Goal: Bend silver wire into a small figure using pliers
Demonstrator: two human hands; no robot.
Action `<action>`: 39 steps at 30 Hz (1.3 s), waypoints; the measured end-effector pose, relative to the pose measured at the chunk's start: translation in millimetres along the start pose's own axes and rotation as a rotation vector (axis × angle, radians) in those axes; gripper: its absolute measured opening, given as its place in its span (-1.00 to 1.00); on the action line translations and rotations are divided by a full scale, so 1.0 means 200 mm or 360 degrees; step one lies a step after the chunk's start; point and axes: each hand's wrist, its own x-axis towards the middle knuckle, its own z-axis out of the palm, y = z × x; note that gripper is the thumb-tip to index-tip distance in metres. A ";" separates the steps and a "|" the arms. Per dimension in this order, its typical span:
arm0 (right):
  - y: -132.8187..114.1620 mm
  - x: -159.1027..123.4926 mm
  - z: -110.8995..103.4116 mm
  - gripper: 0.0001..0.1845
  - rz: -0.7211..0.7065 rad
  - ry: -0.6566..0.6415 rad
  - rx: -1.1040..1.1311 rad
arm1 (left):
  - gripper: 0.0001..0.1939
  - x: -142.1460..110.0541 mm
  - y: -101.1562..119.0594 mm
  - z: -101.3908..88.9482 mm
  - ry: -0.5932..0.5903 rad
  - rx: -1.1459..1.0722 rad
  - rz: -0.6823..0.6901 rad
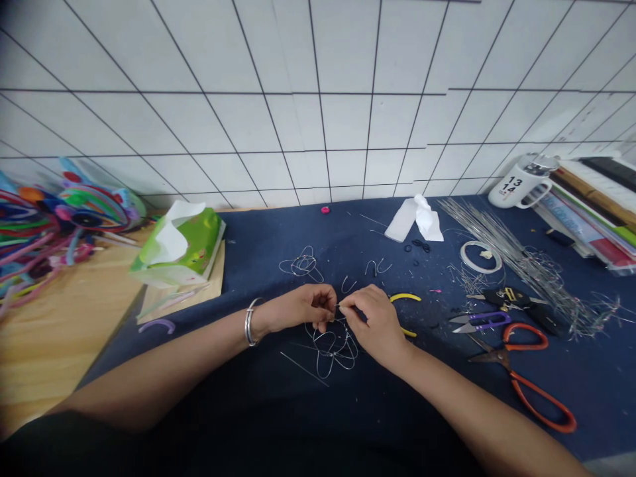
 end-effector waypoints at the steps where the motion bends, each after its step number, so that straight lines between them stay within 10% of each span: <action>1: 0.00 0.00 0.00 -0.90 0.0012 -0.0007 0.0003 | -0.87 0.00 0.00 0.00 -0.0004 -0.0002 0.0001; 15: 0.03 0.03 -0.06 -0.84 0.0156 -0.0202 -0.0124 | -0.86 0.01 -0.02 -0.01 -0.0008 0.0061 -0.0004; 24: 0.24 -0.18 -0.26 -0.40 0.0068 -0.0368 -0.1290 | -0.83 0.00 0.00 -0.04 0.0075 0.0139 0.0016; 39: 0.29 -0.20 -0.23 -0.72 -0.0020 -0.0238 -0.1229 | -0.87 0.00 0.00 -0.06 0.0311 0.0294 0.0124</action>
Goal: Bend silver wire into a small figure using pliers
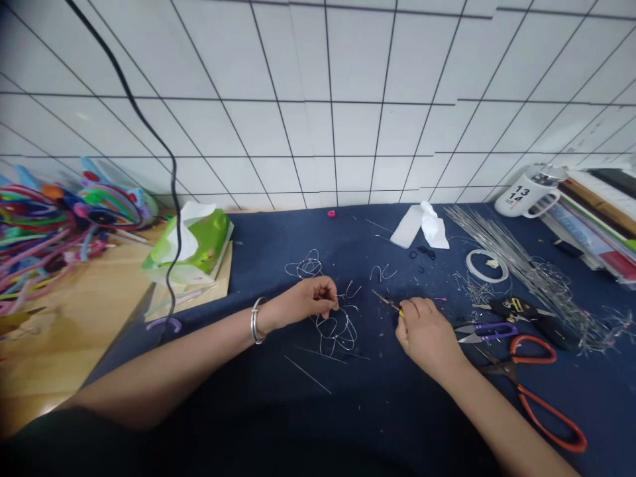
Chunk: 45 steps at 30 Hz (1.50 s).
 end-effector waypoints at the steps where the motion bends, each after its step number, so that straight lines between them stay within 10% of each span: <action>1: 0.00 0.01 -0.02 -0.74 -0.0004 -0.0015 0.0061 | -0.87 0.00 0.00 0.00 0.0015 0.0015 0.0007; 10: -0.15 0.17 -0.20 -0.68 -0.0326 -0.0056 0.0133 | -0.91 0.01 0.00 0.00 0.0108 0.0089 0.0063; 22: -0.05 0.17 -0.19 -0.74 -0.0378 -0.0170 0.0215 | -0.90 0.00 0.01 0.00 0.0120 0.0053 0.0064; 29: -0.04 0.14 -0.13 -0.73 -0.0042 -0.0058 0.0430 | -0.90 0.00 0.01 0.02 0.0108 0.0099 0.0089; 34: -0.12 0.14 -0.08 -0.69 0.0447 -0.0263 0.1339 | -0.90 -0.01 0.01 0.04 0.0142 0.0165 0.0120; 45: -0.24 0.20 -0.05 -0.79 0.0358 -0.0289 0.1559 | -0.91 -0.03 0.02 0.09 0.0040 0.0102 0.0120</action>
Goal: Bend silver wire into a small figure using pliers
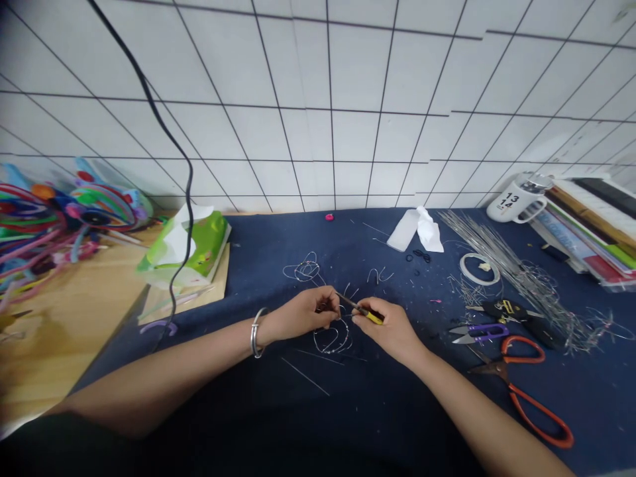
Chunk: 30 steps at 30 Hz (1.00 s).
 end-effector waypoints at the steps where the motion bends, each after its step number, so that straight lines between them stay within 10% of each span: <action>1: 0.00 0.00 0.00 -0.79 0.0002 -0.0012 0.0000 | -0.91 0.00 0.00 0.00 -0.0006 0.0002 0.0001; 30: -0.03 0.04 0.02 -0.76 -0.0017 -0.0051 0.0049 | -0.90 0.02 -0.04 -0.01 -0.0048 0.0012 -0.0027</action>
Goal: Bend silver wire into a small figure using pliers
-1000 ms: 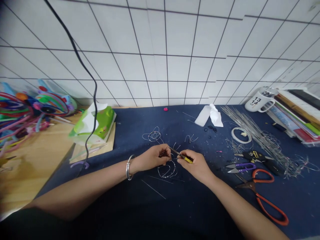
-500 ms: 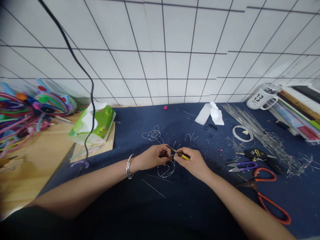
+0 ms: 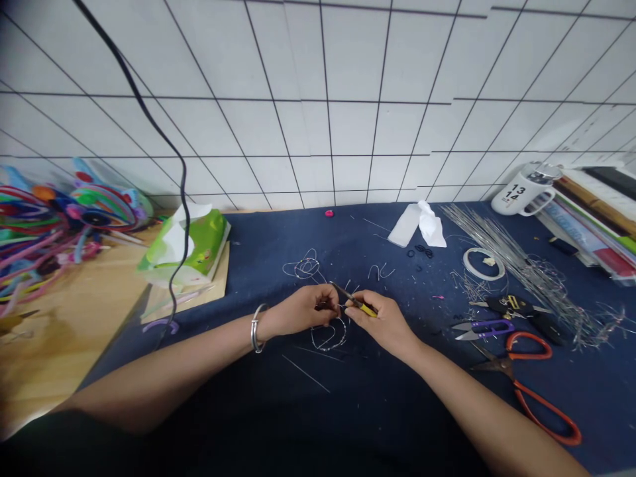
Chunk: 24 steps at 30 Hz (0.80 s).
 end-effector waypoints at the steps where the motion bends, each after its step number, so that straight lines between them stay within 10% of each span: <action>1: 0.00 -0.01 -0.02 -0.75 -0.0056 0.0011 -0.0078 | -0.90 0.00 0.00 0.00 0.0005 0.0006 -0.0003; 12: 0.04 -0.11 -0.25 -0.74 -0.0518 0.0246 -0.1154 | -0.92 0.00 0.01 -0.04 0.0118 0.0077 0.0033; 24: 0.07 -0.10 -0.14 -0.71 -0.0475 0.0035 -0.1338 | -0.91 0.01 0.01 -0.03 0.0080 0.0098 0.0050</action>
